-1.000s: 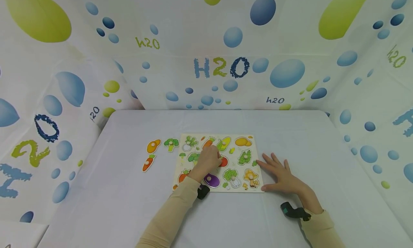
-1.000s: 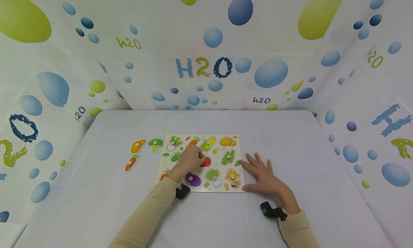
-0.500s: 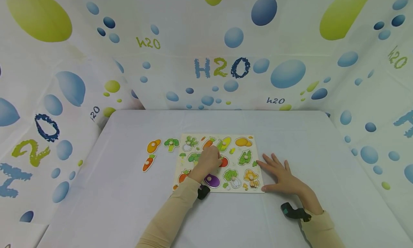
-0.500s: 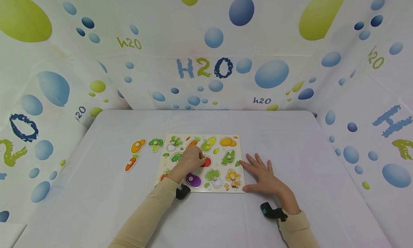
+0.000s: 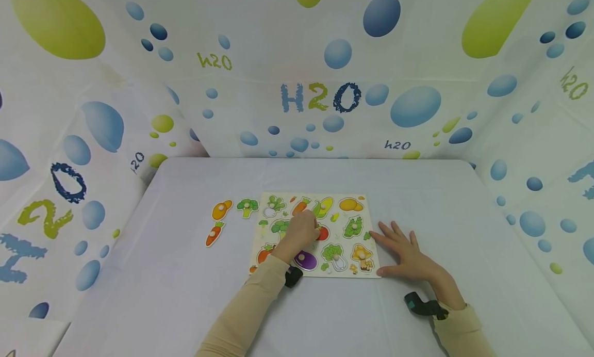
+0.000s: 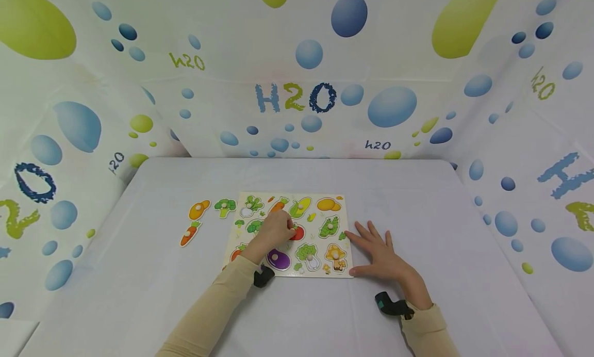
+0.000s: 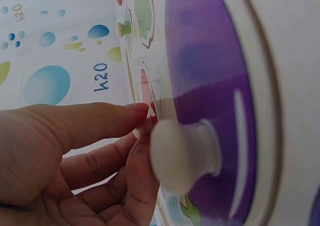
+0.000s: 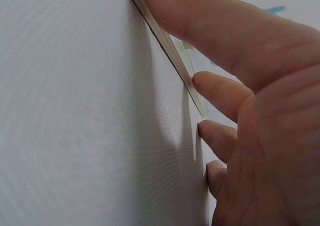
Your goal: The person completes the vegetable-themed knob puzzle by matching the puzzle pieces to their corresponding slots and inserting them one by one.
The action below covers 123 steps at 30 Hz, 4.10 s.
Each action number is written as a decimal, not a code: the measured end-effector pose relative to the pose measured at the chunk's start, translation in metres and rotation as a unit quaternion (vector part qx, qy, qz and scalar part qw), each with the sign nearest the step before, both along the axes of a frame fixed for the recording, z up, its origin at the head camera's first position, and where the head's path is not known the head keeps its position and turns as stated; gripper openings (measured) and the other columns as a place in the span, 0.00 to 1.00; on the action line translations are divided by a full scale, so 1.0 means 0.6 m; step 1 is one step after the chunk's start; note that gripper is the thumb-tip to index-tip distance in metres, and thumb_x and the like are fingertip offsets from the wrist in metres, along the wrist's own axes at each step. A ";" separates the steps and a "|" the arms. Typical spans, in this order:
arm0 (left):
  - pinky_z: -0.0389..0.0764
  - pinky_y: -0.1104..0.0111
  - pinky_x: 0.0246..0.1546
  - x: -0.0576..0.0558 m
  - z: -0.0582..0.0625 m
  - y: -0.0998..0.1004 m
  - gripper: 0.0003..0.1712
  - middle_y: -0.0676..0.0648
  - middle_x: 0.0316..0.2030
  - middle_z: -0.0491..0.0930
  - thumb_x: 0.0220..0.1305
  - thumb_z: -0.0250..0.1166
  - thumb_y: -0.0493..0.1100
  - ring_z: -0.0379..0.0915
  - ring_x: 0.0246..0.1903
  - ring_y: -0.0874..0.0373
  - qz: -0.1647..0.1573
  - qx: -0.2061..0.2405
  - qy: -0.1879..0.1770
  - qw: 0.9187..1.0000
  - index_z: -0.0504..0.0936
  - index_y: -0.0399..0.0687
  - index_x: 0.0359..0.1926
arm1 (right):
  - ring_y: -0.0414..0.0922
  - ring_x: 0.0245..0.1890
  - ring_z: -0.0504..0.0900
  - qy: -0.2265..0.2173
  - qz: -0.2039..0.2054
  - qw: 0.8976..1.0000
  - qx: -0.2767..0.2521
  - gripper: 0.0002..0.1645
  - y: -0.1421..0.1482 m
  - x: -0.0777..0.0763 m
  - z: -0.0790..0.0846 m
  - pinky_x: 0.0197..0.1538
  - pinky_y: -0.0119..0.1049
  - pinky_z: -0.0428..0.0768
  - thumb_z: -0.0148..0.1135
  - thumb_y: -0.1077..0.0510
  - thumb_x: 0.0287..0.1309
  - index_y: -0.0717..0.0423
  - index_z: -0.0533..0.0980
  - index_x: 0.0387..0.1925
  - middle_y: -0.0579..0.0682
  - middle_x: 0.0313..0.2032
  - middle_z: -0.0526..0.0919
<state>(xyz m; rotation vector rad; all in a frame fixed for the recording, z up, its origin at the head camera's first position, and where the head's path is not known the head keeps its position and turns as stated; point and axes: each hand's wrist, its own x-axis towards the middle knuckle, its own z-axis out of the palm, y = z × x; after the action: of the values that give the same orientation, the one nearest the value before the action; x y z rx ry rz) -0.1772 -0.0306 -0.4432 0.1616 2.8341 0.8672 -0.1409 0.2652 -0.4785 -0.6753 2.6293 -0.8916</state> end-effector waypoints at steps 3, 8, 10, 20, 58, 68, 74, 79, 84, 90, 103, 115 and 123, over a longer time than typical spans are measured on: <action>0.67 0.72 0.23 0.001 0.000 0.000 0.05 0.47 0.24 0.75 0.56 0.66 0.33 0.67 0.22 0.57 -0.001 0.001 0.001 1.000 0.79 0.38 0.26 | 0.66 0.75 0.32 0.000 0.000 1.000 -0.001 0.54 0.001 -0.001 -0.001 0.65 0.71 0.24 0.73 0.40 0.45 0.46 0.61 0.72 0.62 0.76 0.48; 0.65 0.73 0.22 0.003 0.002 -0.001 0.04 0.47 0.23 0.74 0.56 0.66 0.32 0.66 0.22 0.58 -0.002 0.008 0.002 1.000 0.78 0.38 0.27 | 0.66 0.75 0.32 0.001 0.001 1.000 -0.002 0.53 0.000 -0.001 -0.001 0.65 0.71 0.23 0.73 0.40 0.45 0.46 0.61 0.72 0.62 0.76 0.47; 0.65 0.73 0.22 0.003 0.001 0.000 0.04 0.47 0.23 0.73 0.55 0.65 0.32 0.66 0.22 0.58 -0.002 0.008 0.003 1.000 0.78 0.38 0.26 | 0.66 0.75 0.32 0.001 0.001 1.000 -0.003 0.54 0.000 -0.001 0.000 0.65 0.71 0.23 0.73 0.40 0.45 0.46 0.61 0.72 0.62 0.76 0.47; 0.70 0.70 0.24 0.003 0.003 -0.004 0.04 0.46 0.23 0.74 0.54 0.64 0.32 0.68 0.22 0.56 -0.005 0.017 0.005 1.000 0.77 0.38 0.25 | 0.67 0.75 0.32 0.004 0.005 1.000 -0.009 0.53 -0.001 -0.001 0.001 0.65 0.71 0.23 0.73 0.41 0.45 0.48 0.61 0.72 0.64 0.75 0.48; 0.74 0.62 0.27 0.069 0.052 -0.347 0.17 0.33 0.37 0.81 0.58 0.66 0.42 0.75 0.33 0.44 0.190 -0.007 -0.020 0.982 0.80 0.31 0.43 | 0.67 0.75 0.32 0.009 0.003 1.000 -0.009 0.53 -0.001 0.003 -0.002 0.64 0.73 0.24 0.73 0.40 0.45 0.47 0.61 0.72 0.63 0.75 0.48; 0.72 0.66 0.24 0.075 0.013 -0.368 0.16 0.33 0.35 0.82 0.57 0.67 0.41 0.76 0.27 0.49 0.200 0.003 -0.028 0.979 0.80 0.30 0.40 | 0.67 0.75 0.33 0.012 0.006 1.000 -0.017 0.53 0.001 0.002 -0.005 0.64 0.73 0.24 0.73 0.41 0.45 0.48 0.62 0.72 0.63 0.75 0.48; 0.71 0.66 0.24 0.077 0.005 -0.371 0.15 0.35 0.32 0.82 0.55 0.65 0.40 0.75 0.29 0.48 0.211 -0.007 -0.026 0.977 0.80 0.30 0.38 | 0.67 0.75 0.33 0.014 0.005 1.000 -0.009 0.54 0.001 0.002 -0.004 0.64 0.73 0.24 0.73 0.40 0.45 0.47 0.61 0.72 0.62 0.76 0.48; 0.71 0.66 0.24 0.077 0.004 -0.369 0.12 0.36 0.30 0.81 0.57 0.66 0.39 0.74 0.29 0.48 0.214 -0.006 -0.016 0.977 0.81 0.30 0.35 | 0.66 0.75 0.33 0.010 0.000 1.000 -0.003 0.54 0.000 0.003 -0.004 0.65 0.71 0.24 0.73 0.39 0.45 0.46 0.61 0.72 0.62 0.76 0.48; 0.70 0.68 0.24 0.076 -0.003 -0.368 0.09 0.38 0.28 0.81 0.57 0.66 0.37 0.74 0.28 0.49 0.212 -0.001 0.001 0.977 0.82 0.31 0.33 | 0.66 0.75 0.33 0.009 -0.003 1.000 0.001 0.54 -0.001 0.002 -0.004 0.65 0.71 0.24 0.73 0.38 0.45 0.45 0.61 0.72 0.61 0.76 0.48; 0.71 0.68 0.24 0.076 -0.005 -0.366 0.08 0.38 0.27 0.81 0.56 0.66 0.35 0.73 0.27 0.49 0.210 0.000 0.005 0.978 0.83 0.30 0.33 | 0.66 0.75 0.33 0.010 -0.001 1.000 0.002 0.54 -0.001 0.001 -0.005 0.65 0.72 0.25 0.73 0.39 0.45 0.45 0.61 0.72 0.62 0.76 0.48; 0.73 0.67 0.24 0.077 0.010 -0.359 0.08 0.37 0.28 0.81 0.56 0.65 0.35 0.73 0.26 0.50 0.204 -0.007 0.003 0.979 0.83 0.30 0.33 | 0.67 0.75 0.33 0.008 0.003 1.000 -0.004 0.54 -0.001 0.001 -0.004 0.65 0.72 0.24 0.73 0.39 0.45 0.47 0.62 0.72 0.63 0.76 0.47; 0.72 0.69 0.23 0.044 0.035 -0.319 0.07 0.40 0.27 0.81 0.56 0.66 0.36 0.73 0.26 0.52 0.185 -0.002 0.001 0.983 0.83 0.32 0.33 | 0.67 0.75 0.33 0.010 0.003 1.000 -0.009 0.54 0.000 0.001 -0.004 0.65 0.72 0.24 0.73 0.40 0.44 0.48 0.62 0.72 0.64 0.75 0.48; 0.70 0.70 0.24 0.017 0.039 -0.279 0.07 0.40 0.28 0.80 0.57 0.68 0.37 0.72 0.26 0.53 0.168 0.006 0.007 0.986 0.82 0.34 0.32 | 0.66 0.75 0.32 0.009 0.002 1.000 -0.005 0.54 0.000 0.000 -0.005 0.65 0.72 0.24 0.73 0.40 0.44 0.47 0.62 0.72 0.63 0.76 0.48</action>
<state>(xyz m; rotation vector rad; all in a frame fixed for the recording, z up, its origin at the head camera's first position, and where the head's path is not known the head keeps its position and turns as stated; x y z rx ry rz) -0.1673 -0.1980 -0.4200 -0.3204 2.9156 0.9460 -0.1407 0.2652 -0.4817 -0.6939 2.6410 -0.9014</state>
